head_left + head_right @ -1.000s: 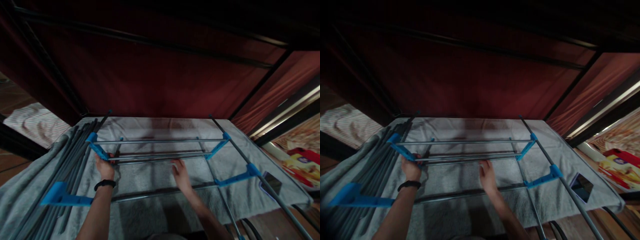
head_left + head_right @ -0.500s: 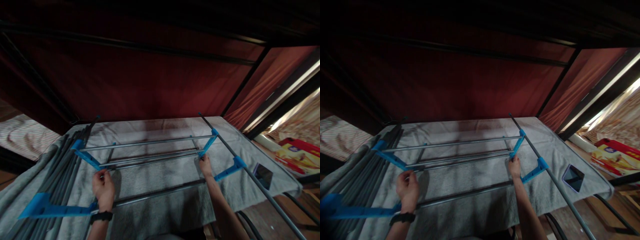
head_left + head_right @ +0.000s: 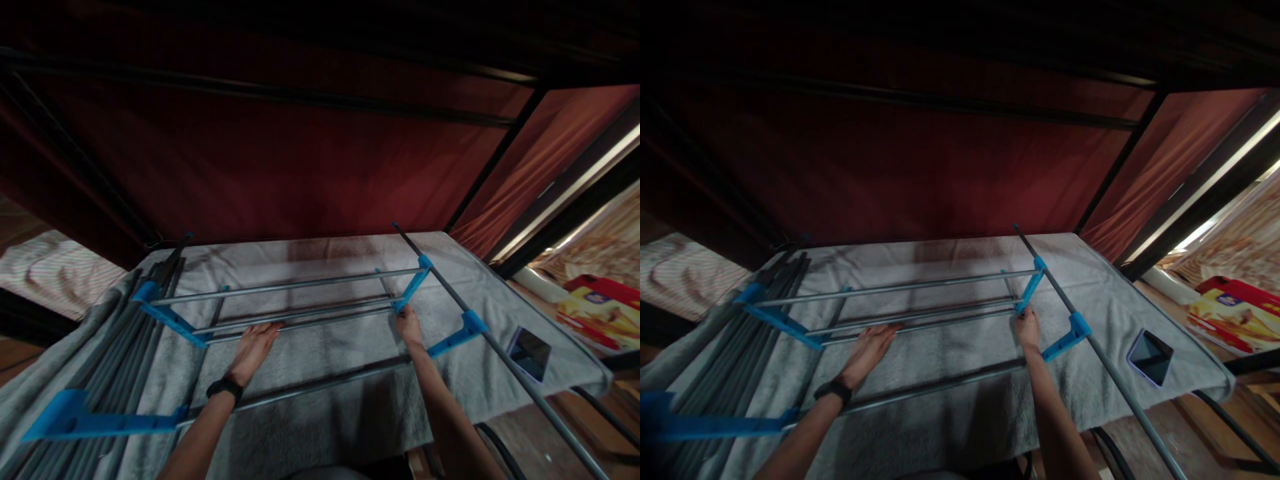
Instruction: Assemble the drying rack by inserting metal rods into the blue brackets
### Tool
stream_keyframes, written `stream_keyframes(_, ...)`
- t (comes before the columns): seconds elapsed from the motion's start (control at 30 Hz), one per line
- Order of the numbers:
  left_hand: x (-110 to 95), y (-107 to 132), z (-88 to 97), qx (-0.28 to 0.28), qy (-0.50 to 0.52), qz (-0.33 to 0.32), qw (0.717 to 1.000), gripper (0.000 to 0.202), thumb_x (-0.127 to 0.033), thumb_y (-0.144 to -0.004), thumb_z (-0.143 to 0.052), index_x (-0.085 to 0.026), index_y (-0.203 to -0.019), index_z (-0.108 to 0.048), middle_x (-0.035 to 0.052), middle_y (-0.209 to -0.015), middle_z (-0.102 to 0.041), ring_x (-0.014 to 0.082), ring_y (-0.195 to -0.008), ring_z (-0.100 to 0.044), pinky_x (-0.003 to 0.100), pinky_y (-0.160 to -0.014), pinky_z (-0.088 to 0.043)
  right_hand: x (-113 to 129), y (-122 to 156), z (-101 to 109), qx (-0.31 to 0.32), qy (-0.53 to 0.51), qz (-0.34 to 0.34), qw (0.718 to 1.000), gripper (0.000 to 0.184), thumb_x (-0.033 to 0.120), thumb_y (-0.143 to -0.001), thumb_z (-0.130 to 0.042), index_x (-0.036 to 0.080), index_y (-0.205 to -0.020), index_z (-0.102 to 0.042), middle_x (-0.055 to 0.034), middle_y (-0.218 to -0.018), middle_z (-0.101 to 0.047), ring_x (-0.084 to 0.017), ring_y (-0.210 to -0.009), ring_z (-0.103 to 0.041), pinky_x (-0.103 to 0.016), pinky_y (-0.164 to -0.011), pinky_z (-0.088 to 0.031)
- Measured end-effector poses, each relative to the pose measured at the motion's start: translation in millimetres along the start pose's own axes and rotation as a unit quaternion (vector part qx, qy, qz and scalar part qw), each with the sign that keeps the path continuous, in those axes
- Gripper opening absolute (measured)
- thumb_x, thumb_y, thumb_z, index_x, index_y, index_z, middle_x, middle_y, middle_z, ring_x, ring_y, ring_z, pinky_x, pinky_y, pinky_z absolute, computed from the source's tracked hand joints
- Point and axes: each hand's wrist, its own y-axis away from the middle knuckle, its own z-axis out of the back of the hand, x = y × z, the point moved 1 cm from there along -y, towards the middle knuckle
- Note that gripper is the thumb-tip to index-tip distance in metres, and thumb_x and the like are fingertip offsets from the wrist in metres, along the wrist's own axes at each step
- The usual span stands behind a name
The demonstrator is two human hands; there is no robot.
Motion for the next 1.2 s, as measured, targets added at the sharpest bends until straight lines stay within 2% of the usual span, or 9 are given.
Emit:
stream_keyframes(0.2,8,2,-3.8,-0.004,-0.003,-0.005,1.0,0.039,-0.033,-0.106,-0.042,-0.027,-0.128,-0.073,0.0093,-0.121,-0.076,0.0282,-0.113,-0.068,0.044,-0.101,-0.047,6,-1,-9,0.003,-0.002,-0.026,1.0,0.038,0.013,-0.07,-0.046,0.015,-0.099,-0.07,-0.0073,-0.078,-0.066,-0.02,-0.072,-0.059,-0.03,-0.071,-0.044)
stream_keyframes(0.47,11,-1,-4.6,0.011,-0.004,-0.013,1.0,0.043,-0.033,-0.106,-0.04,-0.025,-0.131,-0.073,0.0109,-0.12,-0.077,0.0306,-0.112,-0.069,0.047,-0.1,-0.048,1,4,-12,-0.006,-0.009,-0.026,1.0,0.039,0.014,-0.073,-0.043,0.016,-0.102,-0.069,-0.0071,-0.085,-0.063,-0.02,-0.078,-0.057,-0.031,-0.077,-0.046)
stream_keyframes(0.6,15,-4,-3.3,0.018,0.017,-0.016,1.0,0.044,-0.036,-0.105,-0.041,-0.023,-0.13,-0.074,0.0124,-0.12,-0.078,0.0308,-0.111,-0.071,0.046,-0.101,-0.05,1,6,-11,-0.013,-0.017,-0.02,1.0,0.034,0.015,-0.074,-0.043,0.018,-0.098,-0.067,-0.0049,-0.083,-0.058,-0.02,-0.078,-0.054,-0.031,-0.077,-0.046)
stream_keyframes(0.77,16,-4,0.3,0.033,0.016,-0.037,0.999,0.044,-0.034,-0.104,-0.04,-0.026,-0.133,-0.072,0.0101,-0.121,-0.078,0.0281,-0.109,-0.071,0.042,-0.099,-0.051,3,7,-10,-0.022,-0.035,-0.015,0.999,0.025,0.017,-0.074,-0.043,0.02,-0.09,-0.063,-0.0021,-0.079,-0.051,-0.02,-0.078,-0.05,-0.033,-0.079,-0.047)
stream_keyframes(0.9,14,-4,2.2,0.034,0.023,-0.045,0.998,0.043,-0.034,-0.103,-0.039,-0.026,-0.129,-0.072,0.0114,-0.116,-0.078,0.028,-0.104,-0.072,0.041,-0.095,-0.051,4,8,-11,-0.026,-0.047,-0.016,0.998,0.025,0.018,-0.073,-0.044,0.021,-0.09,-0.061,-0.0016,-0.08,-0.051,-0.02,-0.082,-0.05,-0.034,-0.083,-0.047)
stream_keyframes(1.07,8,-6,3.6,0.044,0.014,-0.004,0.999,0.042,-0.049,-0.103,-0.043,-0.027,-0.119,-0.075,0.0106,-0.112,-0.079,0.0293,-0.099,-0.073,0.039,-0.091,-0.05,5,9,-10,-0.028,-0.056,-0.02,0.998,0.022,0.017,-0.071,-0.048,0.021,-0.088,-0.061,-0.0023,-0.082,-0.051,-0.021,-0.083,-0.05,-0.036,-0.086,-0.047)
stream_keyframes(1.2,5,-8,4.9,0.033,0.031,0.0,0.999,0.043,-0.052,-0.103,-0.042,-0.027,-0.108,-0.076,0.0104,-0.101,-0.078,0.029,-0.091,-0.073,0.037,-0.085,-0.049,5,9,-9,-0.025,-0.064,-0.024,0.997,0.023,0.016,-0.069,-0.048,0.021,-0.088,-0.06,-0.0028,-0.083,-0.052,-0.022,-0.083,-0.052,-0.037,-0.087,-0.048)
